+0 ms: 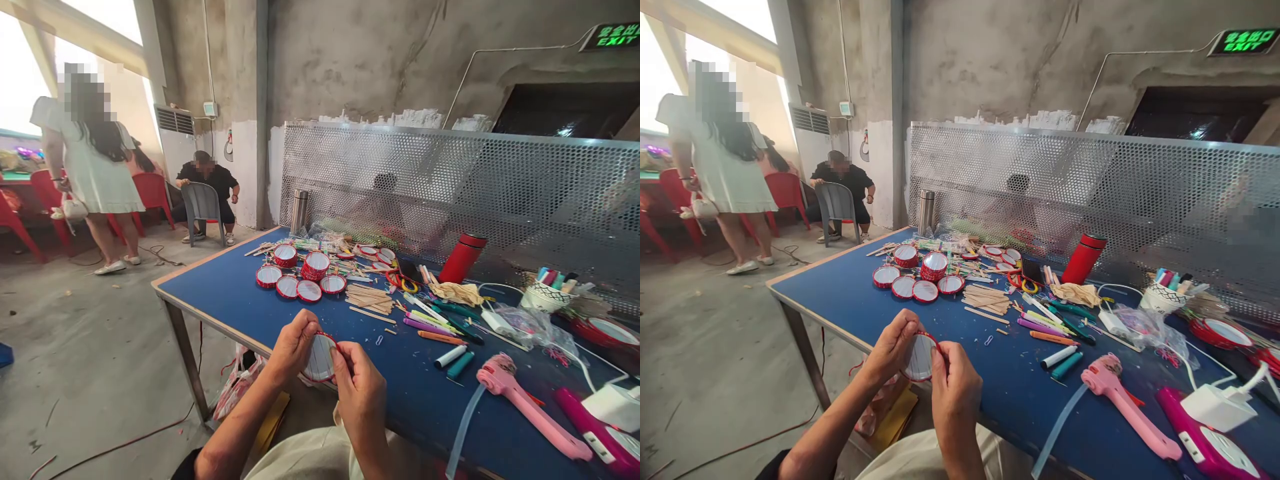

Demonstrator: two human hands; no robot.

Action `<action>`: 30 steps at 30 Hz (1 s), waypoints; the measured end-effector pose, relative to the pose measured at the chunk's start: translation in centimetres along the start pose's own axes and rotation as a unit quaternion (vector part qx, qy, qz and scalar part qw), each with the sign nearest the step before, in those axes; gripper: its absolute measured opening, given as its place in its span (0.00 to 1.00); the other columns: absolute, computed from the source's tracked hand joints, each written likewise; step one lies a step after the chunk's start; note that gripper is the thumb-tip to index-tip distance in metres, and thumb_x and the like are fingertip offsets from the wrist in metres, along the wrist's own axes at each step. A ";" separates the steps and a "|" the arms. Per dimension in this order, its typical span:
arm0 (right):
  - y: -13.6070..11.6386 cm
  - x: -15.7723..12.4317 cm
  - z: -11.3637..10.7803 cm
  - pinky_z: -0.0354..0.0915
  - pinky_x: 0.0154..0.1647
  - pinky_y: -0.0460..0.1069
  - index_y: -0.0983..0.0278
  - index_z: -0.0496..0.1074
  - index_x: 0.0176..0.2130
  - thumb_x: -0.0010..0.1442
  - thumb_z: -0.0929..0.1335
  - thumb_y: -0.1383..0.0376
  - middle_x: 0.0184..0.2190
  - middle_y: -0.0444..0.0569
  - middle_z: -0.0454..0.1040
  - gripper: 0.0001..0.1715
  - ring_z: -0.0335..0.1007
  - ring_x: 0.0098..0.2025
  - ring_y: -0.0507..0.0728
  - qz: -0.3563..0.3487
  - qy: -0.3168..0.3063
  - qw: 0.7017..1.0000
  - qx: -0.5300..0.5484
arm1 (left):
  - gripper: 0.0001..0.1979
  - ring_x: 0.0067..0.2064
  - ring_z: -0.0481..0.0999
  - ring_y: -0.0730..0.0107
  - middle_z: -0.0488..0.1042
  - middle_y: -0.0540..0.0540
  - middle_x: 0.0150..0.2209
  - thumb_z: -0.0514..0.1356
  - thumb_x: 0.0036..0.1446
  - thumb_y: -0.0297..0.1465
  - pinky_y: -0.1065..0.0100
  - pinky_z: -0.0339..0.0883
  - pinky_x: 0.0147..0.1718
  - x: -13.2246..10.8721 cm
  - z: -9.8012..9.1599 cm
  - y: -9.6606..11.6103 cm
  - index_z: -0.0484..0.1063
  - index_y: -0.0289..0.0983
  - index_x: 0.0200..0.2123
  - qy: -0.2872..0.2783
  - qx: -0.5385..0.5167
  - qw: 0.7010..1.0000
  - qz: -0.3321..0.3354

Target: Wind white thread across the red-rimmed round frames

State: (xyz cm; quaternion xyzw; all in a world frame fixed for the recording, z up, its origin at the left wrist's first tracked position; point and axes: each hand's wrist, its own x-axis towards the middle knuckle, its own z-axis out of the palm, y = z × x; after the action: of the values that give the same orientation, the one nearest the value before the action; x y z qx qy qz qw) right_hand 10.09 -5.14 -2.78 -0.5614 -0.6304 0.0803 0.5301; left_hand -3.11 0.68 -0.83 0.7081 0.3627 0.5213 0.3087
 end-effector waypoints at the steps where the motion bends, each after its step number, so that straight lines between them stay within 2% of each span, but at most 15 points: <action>1: 0.0 0.0 0.0 0.63 0.26 0.42 0.64 0.71 0.33 0.63 0.61 0.58 0.26 0.47 0.75 0.16 0.70 0.27 0.52 0.002 -0.002 1.000 0.001 | 0.16 0.27 0.63 0.72 0.66 0.52 0.25 0.46 0.61 0.42 0.72 0.60 0.29 0.0 0.0 0.0 0.61 0.39 0.27 0.001 -0.001 1.000 0.001; 5: -0.1 -0.1 -0.1 0.63 0.26 0.43 0.64 0.71 0.33 0.62 0.61 0.57 0.26 0.48 0.75 0.16 0.70 0.27 0.52 0.017 -0.008 1.000 0.018 | 0.17 0.27 0.62 0.73 0.65 0.52 0.25 0.45 0.62 0.43 0.71 0.60 0.28 0.1 0.1 -0.4 0.60 0.39 0.28 -0.001 -0.018 1.000 0.002; 8: -0.4 0.1 -0.3 0.64 0.24 0.43 0.64 0.71 0.33 0.60 0.62 0.55 0.26 0.48 0.74 0.17 0.69 0.25 0.52 0.061 -0.016 0.996 0.064 | 0.18 0.28 0.65 0.72 0.67 0.51 0.28 0.46 0.60 0.48 0.71 0.62 0.29 -0.1 -0.1 -0.7 0.60 0.39 0.34 -0.030 -0.078 0.996 -0.007; 10: -0.6 0.6 -0.3 0.64 0.22 0.44 0.64 0.71 0.31 0.58 0.64 0.52 0.24 0.47 0.73 0.18 0.67 0.22 0.52 0.113 -0.003 0.986 0.120 | 0.22 0.32 0.69 0.70 0.70 0.48 0.34 0.50 0.57 0.52 0.70 0.64 0.30 -0.3 -0.2 -0.7 0.58 0.39 0.42 -0.048 -0.129 0.991 -0.001; 12: -0.9 1.2 -0.2 0.62 0.19 0.44 0.65 0.69 0.30 0.54 0.66 0.50 0.21 0.44 0.71 0.20 0.64 0.19 0.50 0.172 0.031 0.967 0.184 | 0.30 0.38 0.72 0.66 0.69 0.42 0.44 0.58 0.52 0.51 0.68 0.68 0.34 -0.5 -0.3 -0.4 0.54 0.39 0.50 -0.060 -0.146 0.987 0.013; 14: -1.0 2.0 0.3 0.61 0.17 0.43 0.65 0.69 0.30 0.52 0.68 0.50 0.21 0.42 0.70 0.20 0.63 0.18 0.49 0.219 0.072 0.941 0.247 | 0.37 0.47 0.71 0.61 0.65 0.39 0.53 0.64 0.48 0.45 0.65 0.69 0.41 -0.7 -0.2 0.0 0.52 0.39 0.56 -0.071 -0.103 0.992 0.023; 16: -0.9 2.7 0.9 0.61 0.18 0.43 0.65 0.68 0.31 0.50 0.69 0.51 0.22 0.42 0.70 0.20 0.63 0.19 0.49 0.243 0.109 0.916 0.301 | 0.40 0.55 0.67 0.56 0.60 0.37 0.59 0.66 0.48 0.38 0.62 0.67 0.48 -0.8 0.0 0.4 0.49 0.38 0.60 -0.076 -0.028 0.996 0.027; 18: -0.7 3.2 1.6 0.62 0.20 0.44 0.65 0.67 0.31 0.49 0.70 0.52 0.22 0.42 0.70 0.20 0.64 0.21 0.49 0.250 0.138 0.898 0.335 | 0.41 0.60 0.61 0.54 0.58 0.36 0.61 0.65 0.48 0.32 0.59 0.64 0.53 -0.9 0.4 0.5 0.48 0.37 0.62 -0.066 0.044 0.996 0.031; 20: -0.4 3.4 2.0 0.64 0.22 0.45 0.65 0.67 0.31 0.48 0.70 0.52 0.23 0.43 0.71 0.20 0.65 0.22 0.50 0.244 0.149 0.895 0.343 | 0.42 0.62 0.59 0.53 0.57 0.35 0.62 0.63 0.47 0.29 0.56 0.60 0.57 -1.0 0.6 0.5 0.47 0.35 0.63 -0.050 0.097 0.993 0.038; 23: 0.1 3.1 2.2 0.65 0.26 0.46 0.66 0.67 0.30 0.48 0.71 0.52 0.24 0.43 0.71 0.19 0.66 0.25 0.51 0.221 0.151 0.905 0.331 | 0.41 0.62 0.60 0.55 0.58 0.33 0.62 0.61 0.47 0.28 0.55 0.57 0.59 -1.2 0.9 0.5 0.47 0.32 0.63 -0.036 0.144 0.988 0.050; 30: 0.4 2.5 1.9 0.66 0.29 0.47 0.65 0.67 0.28 0.49 0.70 0.53 0.23 0.43 0.70 0.18 0.66 0.26 0.52 0.185 0.143 0.923 0.305 | 0.40 0.60 0.64 0.55 0.62 0.31 0.60 0.59 0.45 0.28 0.57 0.61 0.57 -1.5 1.2 0.9 0.49 0.27 0.62 -0.014 0.178 0.983 0.046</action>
State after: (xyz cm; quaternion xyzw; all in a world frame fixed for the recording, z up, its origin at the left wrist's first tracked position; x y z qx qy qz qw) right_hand 9.41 -2.05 -2.41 -0.4849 -0.3778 0.2844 0.7357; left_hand -2.08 -1.10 -1.22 0.7749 0.4121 0.4524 0.1586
